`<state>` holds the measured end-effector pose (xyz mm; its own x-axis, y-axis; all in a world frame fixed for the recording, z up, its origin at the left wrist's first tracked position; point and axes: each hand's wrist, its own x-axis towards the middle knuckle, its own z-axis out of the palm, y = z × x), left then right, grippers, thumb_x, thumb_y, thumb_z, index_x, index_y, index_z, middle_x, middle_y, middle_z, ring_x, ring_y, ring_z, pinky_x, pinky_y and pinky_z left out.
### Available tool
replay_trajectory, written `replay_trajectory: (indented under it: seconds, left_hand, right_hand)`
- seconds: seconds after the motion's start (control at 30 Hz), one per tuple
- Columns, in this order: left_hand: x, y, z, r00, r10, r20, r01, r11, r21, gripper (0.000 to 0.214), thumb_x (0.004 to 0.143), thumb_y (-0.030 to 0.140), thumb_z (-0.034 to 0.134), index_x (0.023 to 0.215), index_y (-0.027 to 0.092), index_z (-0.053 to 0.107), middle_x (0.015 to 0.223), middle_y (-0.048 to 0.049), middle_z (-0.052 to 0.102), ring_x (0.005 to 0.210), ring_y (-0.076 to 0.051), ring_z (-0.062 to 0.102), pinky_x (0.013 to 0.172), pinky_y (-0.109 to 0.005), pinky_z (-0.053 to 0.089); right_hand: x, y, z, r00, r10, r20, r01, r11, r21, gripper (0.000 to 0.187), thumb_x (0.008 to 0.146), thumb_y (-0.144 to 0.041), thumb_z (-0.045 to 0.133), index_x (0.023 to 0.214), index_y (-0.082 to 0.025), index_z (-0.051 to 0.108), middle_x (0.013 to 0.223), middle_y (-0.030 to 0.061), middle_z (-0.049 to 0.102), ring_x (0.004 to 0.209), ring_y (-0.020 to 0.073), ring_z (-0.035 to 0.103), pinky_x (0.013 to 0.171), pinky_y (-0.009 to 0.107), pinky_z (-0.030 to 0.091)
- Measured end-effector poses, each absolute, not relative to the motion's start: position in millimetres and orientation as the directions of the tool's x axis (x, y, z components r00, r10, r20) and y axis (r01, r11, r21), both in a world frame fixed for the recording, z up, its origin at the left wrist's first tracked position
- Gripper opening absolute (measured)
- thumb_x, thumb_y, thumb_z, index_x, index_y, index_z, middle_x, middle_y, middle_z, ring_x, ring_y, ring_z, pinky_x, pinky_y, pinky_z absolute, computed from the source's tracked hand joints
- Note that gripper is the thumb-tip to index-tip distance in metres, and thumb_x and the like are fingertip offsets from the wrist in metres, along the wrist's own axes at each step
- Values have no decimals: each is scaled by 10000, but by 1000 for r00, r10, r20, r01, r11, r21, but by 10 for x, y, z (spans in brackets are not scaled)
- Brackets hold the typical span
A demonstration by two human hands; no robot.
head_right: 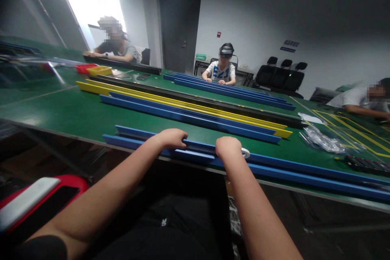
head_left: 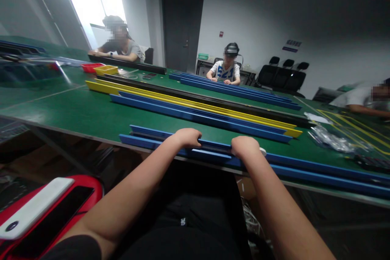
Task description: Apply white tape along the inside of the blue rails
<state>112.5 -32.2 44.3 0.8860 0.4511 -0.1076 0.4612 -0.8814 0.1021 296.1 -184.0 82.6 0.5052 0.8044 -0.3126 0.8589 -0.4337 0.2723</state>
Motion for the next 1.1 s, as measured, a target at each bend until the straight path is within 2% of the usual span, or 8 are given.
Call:
replay_trajectory:
  seconds: [0.13, 0.37, 0.53, 0.8, 0.97, 1.1]
  left_hand:
    - [1331, -468, 457, 890, 441, -116, 453, -884, 112, 323, 756, 454, 583, 977, 249, 699, 980, -84, 738, 877, -251, 685, 666, -299, 508]
    - [1732, -728, 509, 902, 396, -173, 421, -896, 141, 354, 784, 452, 606, 1041, 233, 712, 1094, -116, 727, 1001, -261, 676, 824, -328, 538]
    - [1953, -854, 496, 916, 357, -183, 387, -907, 167, 333, 774, 413, 625, 1033, 224, 714, 1094, -133, 726, 1005, -280, 681, 818, -350, 553]
    - [1888, -877, 418, 938, 337, -79, 346, -917, 199, 283, 808, 386, 598, 1028, 236, 693, 1069, -120, 727, 978, -284, 686, 803, -370, 558]
    - [1846, -886, 406, 952, 305, -18, 303, -937, 175, 198, 809, 284, 589, 968, 228, 692, 1039, -102, 729, 956, -265, 687, 802, -354, 552]
    - [1826, -892, 416, 950, 311, 13, 304, -937, 172, 181, 826, 299, 569, 945, 228, 686, 1032, -97, 728, 945, -266, 687, 779, -354, 548]
  right_hand:
    - [2953, -1836, 823, 514, 801, -305, 853, -443, 275, 307, 798, -219, 602, 1053, -154, 762, 1108, 209, 704, 1039, 327, 662, 829, 424, 514]
    - [2966, -1792, 829, 520, 790, -325, 850, -441, 288, 326, 770, -250, 648, 1057, -139, 757, 1117, 220, 698, 1014, 323, 669, 829, 429, 517]
    - [2973, -1787, 836, 517, 790, -330, 852, -441, 280, 316, 792, -263, 636, 1056, -140, 759, 1097, 215, 705, 1031, 316, 665, 839, 418, 518]
    - [2863, -1884, 837, 551, 797, -247, 828, -483, 286, 331, 823, -153, 522, 1059, -141, 754, 1114, 208, 704, 1017, 314, 675, 823, 434, 521]
    - [2786, -1974, 799, 569, 802, -183, 811, -510, 286, 376, 862, -125, 430, 1059, -130, 750, 1095, 212, 708, 1006, 305, 681, 827, 428, 520]
    - [2781, -2004, 789, 578, 796, -179, 806, -522, 278, 351, 861, -154, 455, 1045, -141, 753, 1072, 208, 714, 991, 304, 685, 824, 423, 517]
